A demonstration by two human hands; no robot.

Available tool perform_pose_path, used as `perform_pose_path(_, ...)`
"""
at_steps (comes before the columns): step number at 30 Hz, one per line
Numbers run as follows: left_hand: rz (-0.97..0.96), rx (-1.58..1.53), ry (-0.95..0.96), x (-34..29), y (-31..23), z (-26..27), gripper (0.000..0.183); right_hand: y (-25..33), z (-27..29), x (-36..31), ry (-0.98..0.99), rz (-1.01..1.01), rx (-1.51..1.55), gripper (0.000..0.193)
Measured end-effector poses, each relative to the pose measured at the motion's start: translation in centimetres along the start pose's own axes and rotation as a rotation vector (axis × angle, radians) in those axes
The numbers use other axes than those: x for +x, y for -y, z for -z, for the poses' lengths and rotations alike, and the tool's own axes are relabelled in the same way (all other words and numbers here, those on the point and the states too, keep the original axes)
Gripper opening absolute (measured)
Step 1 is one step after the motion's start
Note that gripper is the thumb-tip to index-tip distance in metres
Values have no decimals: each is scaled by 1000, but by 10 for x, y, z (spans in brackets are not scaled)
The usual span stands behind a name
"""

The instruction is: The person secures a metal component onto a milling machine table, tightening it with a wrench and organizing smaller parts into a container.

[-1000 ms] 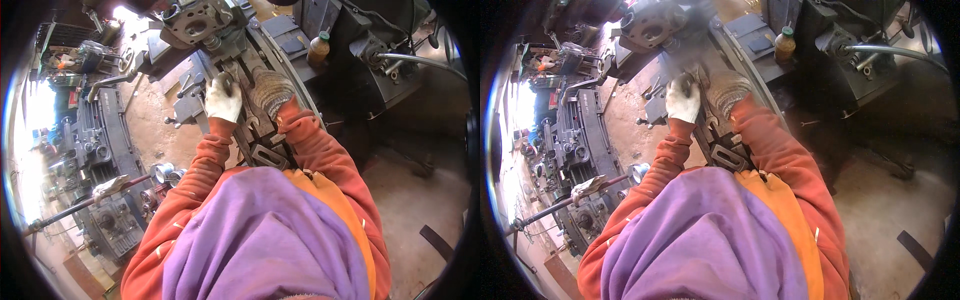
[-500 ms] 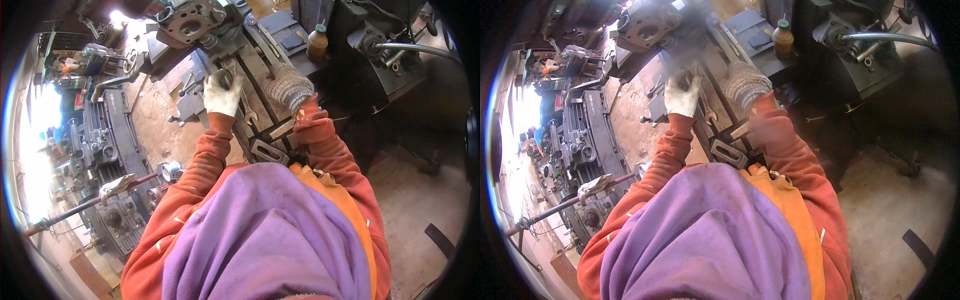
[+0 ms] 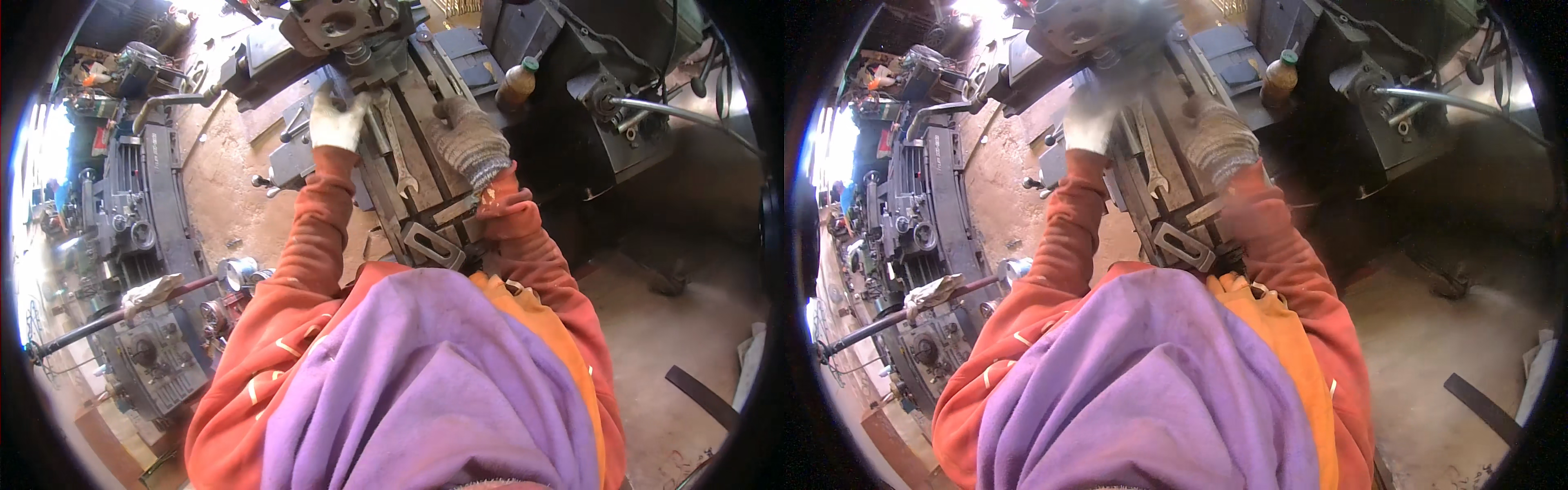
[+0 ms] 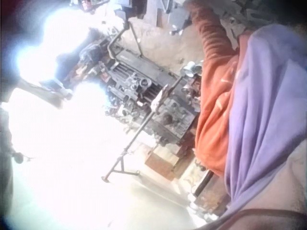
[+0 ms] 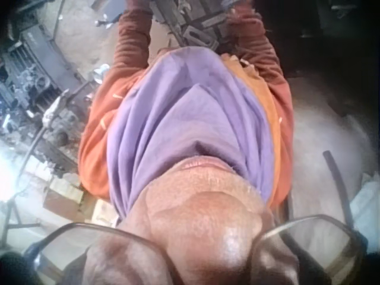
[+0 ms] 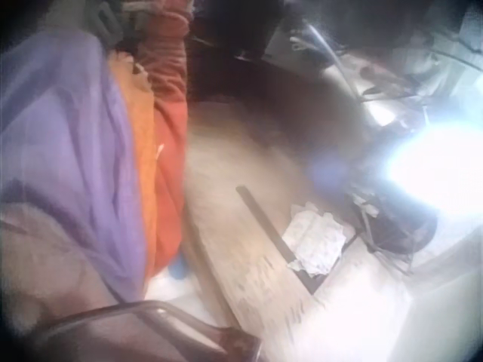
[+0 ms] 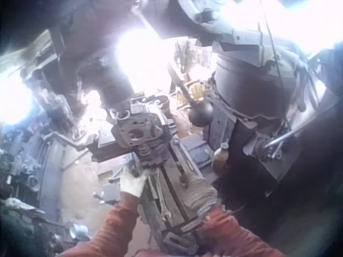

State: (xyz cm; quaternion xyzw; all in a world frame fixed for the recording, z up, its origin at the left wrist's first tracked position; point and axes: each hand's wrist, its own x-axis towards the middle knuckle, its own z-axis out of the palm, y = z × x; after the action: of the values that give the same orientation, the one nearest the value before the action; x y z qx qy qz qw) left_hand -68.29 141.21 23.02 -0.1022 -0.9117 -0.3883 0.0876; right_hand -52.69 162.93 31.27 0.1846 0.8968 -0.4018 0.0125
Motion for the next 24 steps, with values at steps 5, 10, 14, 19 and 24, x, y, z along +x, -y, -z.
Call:
perform_pose_path(5,21,-141,239,31,11,2,64,37,-15,35,64,87,-10,64)
perform_pose_path(10,-39,-108,240,46,21,1,57,37,-51,77,111,46,-22,68)
perform_pose_path(14,-14,-77,274,46,17,8,59,56,-59,78,104,14,-22,60)
perform_pose_path(19,-5,-38,246,34,-28,26,57,38,-75,94,73,68,-92,50)
perform_pose_path(24,98,-244,235,37,-9,20,50,58,-58,68,84,43,-139,48)
